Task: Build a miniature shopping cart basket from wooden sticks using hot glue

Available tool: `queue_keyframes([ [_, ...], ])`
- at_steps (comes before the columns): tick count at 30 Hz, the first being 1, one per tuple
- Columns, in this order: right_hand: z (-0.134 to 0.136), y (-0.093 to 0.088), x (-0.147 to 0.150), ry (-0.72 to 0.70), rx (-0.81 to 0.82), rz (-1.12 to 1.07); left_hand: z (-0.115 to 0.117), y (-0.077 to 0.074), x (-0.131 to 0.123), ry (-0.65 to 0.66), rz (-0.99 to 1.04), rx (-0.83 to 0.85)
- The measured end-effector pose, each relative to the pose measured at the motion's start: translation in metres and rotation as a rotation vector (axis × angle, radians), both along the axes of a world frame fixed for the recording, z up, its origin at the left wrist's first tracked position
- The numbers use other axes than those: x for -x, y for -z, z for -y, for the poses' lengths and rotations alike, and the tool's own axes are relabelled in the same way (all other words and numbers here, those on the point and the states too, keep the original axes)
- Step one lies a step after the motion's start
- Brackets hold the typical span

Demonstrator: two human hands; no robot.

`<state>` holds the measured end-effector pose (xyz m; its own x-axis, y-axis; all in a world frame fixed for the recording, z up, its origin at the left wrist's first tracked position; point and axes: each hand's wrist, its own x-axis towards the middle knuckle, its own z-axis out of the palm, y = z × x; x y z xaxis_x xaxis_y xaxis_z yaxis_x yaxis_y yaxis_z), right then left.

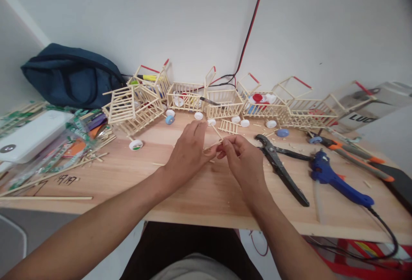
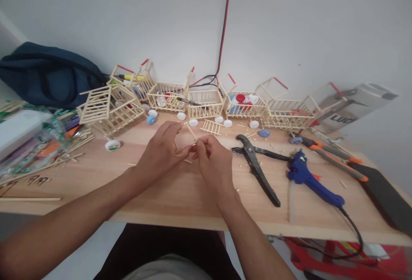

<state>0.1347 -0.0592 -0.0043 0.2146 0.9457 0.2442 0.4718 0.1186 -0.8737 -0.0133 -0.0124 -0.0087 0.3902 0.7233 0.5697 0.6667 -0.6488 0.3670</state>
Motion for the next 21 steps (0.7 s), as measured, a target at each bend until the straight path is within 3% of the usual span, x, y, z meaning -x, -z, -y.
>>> queue_keyframes([
  [21, 0.0006, 0.0035, 0.0010, 0.002, -0.012, 0.012, -0.0022, 0.0026, -0.0003, 0.004, -0.014, -0.092],
])
